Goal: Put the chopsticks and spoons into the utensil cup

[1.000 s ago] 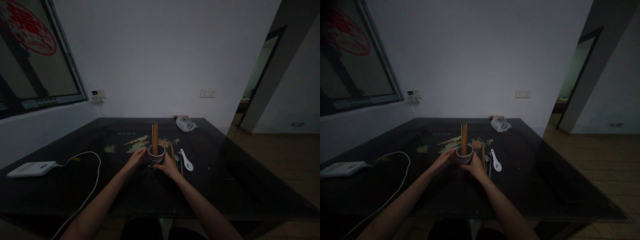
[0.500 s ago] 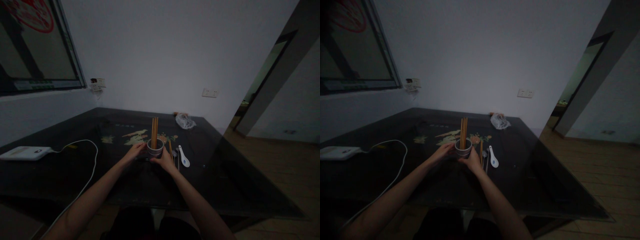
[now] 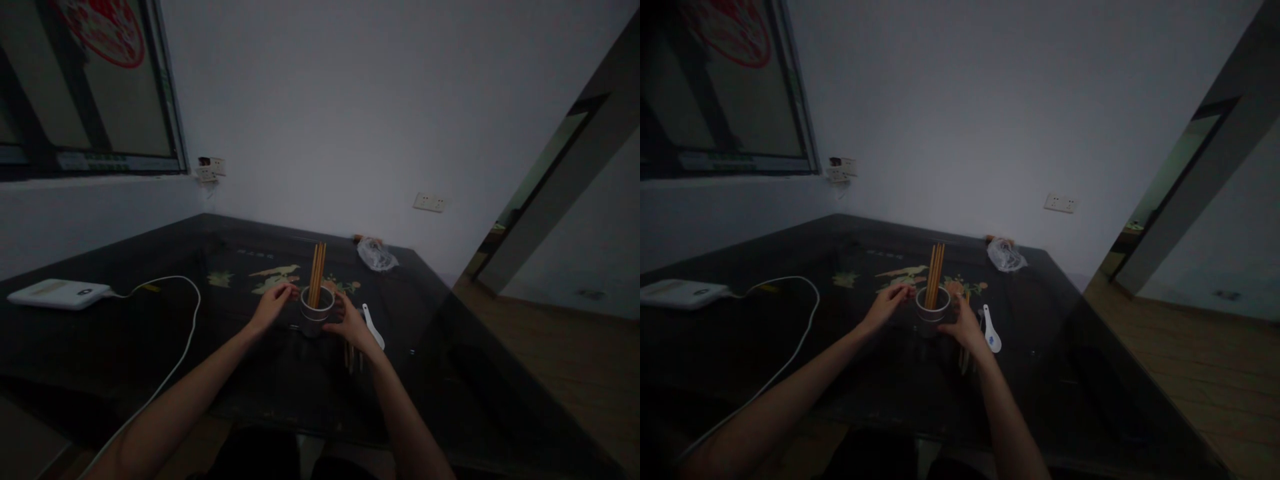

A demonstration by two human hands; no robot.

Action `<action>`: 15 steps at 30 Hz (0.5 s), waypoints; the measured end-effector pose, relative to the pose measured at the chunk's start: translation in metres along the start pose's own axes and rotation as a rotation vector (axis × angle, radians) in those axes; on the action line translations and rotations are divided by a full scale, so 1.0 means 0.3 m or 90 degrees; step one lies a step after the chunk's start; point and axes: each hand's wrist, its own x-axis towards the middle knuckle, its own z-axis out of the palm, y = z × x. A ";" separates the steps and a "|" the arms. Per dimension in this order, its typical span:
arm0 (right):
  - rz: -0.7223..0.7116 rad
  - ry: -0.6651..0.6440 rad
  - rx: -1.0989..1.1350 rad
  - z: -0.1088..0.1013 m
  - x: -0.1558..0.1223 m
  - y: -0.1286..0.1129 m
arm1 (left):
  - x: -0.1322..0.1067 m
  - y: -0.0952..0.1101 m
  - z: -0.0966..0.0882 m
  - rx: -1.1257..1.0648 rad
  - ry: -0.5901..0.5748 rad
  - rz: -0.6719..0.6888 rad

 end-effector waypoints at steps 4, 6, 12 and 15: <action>0.010 0.103 -0.003 -0.137 0.014 -0.032 | -0.041 0.078 0.004 0.059 0.099 0.141; 0.001 0.119 -0.031 -0.190 0.023 -0.053 | -0.071 0.108 0.003 0.106 0.097 0.218; 0.042 0.108 -0.378 -0.213 0.101 -0.078 | -0.177 0.137 0.068 0.264 -0.133 0.527; 0.135 0.025 -0.626 -0.165 0.140 -0.076 | -0.224 0.124 0.148 0.319 -0.320 0.620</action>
